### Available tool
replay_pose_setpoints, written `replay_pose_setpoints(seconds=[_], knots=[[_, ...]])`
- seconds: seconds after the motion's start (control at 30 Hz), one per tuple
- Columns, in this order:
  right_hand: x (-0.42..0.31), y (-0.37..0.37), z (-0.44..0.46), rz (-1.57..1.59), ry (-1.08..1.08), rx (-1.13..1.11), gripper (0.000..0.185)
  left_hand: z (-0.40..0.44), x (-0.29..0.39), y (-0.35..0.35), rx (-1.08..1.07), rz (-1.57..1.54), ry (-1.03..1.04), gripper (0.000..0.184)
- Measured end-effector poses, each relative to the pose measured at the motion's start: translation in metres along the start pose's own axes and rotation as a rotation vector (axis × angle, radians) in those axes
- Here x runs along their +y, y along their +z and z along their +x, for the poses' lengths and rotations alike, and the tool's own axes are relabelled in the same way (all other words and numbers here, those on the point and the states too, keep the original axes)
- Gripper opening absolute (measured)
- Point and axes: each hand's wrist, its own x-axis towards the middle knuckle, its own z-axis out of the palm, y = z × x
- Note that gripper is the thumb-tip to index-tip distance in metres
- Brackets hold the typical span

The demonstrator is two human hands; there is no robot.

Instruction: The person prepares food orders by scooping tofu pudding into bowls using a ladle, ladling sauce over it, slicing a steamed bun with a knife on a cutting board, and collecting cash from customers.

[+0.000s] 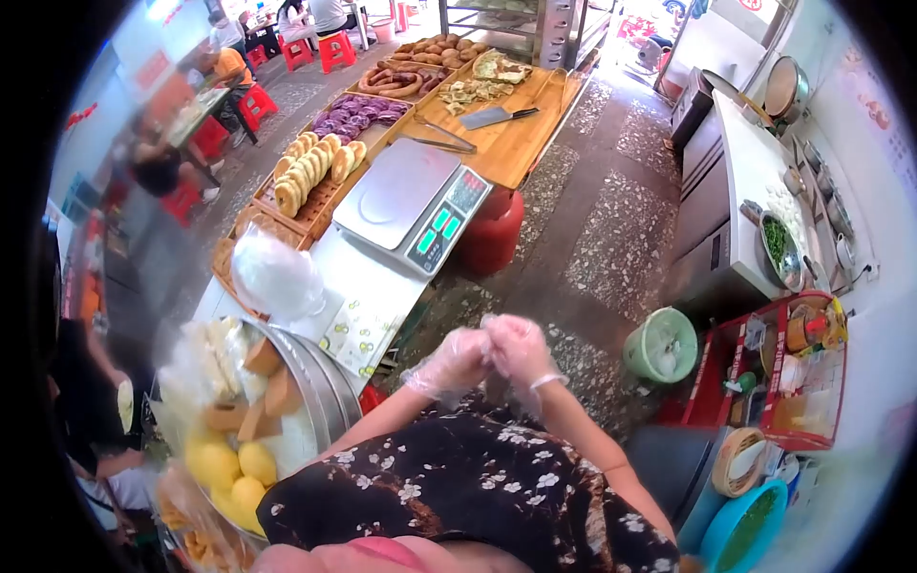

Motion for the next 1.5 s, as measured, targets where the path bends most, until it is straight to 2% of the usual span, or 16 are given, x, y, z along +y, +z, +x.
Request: replay_pose_setpoints(seconds=[0.13, 0.2, 0.3, 0.37, 0.43, 0.53, 0.67, 0.77, 0.9, 1.03, 1.13, 1.23, 1.33, 1.4, 1.5], knots=[[-0.041, -0.010, 0.061, 0.098, -0.009, 0.016, 0.022, 0.068, -0.026, -0.026, 0.048, 0.058, 0.015, 0.008], [-0.037, -0.029, 0.096, 0.156, -0.020, -0.026, 0.021, 0.084, -0.043, -0.030, 0.049, 0.055, -0.001, 0.008], [-0.034, -0.040, 0.149, 0.488, 0.152, -0.036, 0.023, 0.100, -0.061, -0.040, 0.029, 0.126, -0.163, 0.010], [-0.029, -0.049, 0.190, 0.408, 0.250, -0.124, 0.023, 0.109, -0.075, -0.047, 0.063, 0.128, -0.264, 0.014], [-0.031, -0.049, 0.232, 0.373, 0.376, -0.215, 0.023, 0.118, -0.096, -0.050, 0.138, 0.132, -0.389, 0.026], [-0.043, -0.040, 0.297, 0.219, 0.425, -0.267, 0.026, 0.140, -0.123, -0.052, 0.323, 0.181, -0.526, 0.028], [-0.090, -0.031, 0.367, 0.153, 0.501, -0.353, 0.028, 0.193, -0.150, -0.059, 0.451, 0.340, -0.662, 0.028], [-0.124, -0.035, 0.409, 0.019, 0.492, -0.470, 0.026, 0.242, -0.157, -0.068, 0.520, 0.347, -0.693, 0.027], [-0.132, -0.046, 0.469, -0.082, 0.495, -0.450, 0.027, 0.292, -0.170, -0.080, 0.451, 0.364, -0.673, 0.023], [-0.135, -0.040, 0.483, -0.015, 0.605, -0.441, 0.026, 0.297, -0.187, -0.068, 0.520, 0.356, -0.634, 0.021], [-0.129, -0.035, 0.484, -0.009, 0.679, -0.485, 0.027, 0.294, -0.201, -0.065, 0.459, 0.379, -0.664, 0.014], [-0.124, -0.033, 0.486, -0.050, 0.747, -0.548, 0.028, 0.293, -0.204, -0.073, 0.433, 0.444, -0.588, 0.006], [-0.128, -0.019, 0.484, -0.049, 0.710, -0.475, 0.027, 0.287, -0.198, -0.093, 0.469, 0.445, -0.590, 0.006], [-0.127, -0.013, 0.487, -0.058, 0.674, -0.511, 0.026, 0.280, -0.189, -0.109, 0.592, 0.507, -0.634, 0.006], [-0.129, 0.002, 0.482, -0.072, 0.645, -0.500, 0.027, 0.241, -0.185, -0.125, 0.652, 0.610, -0.735, 0.007]])
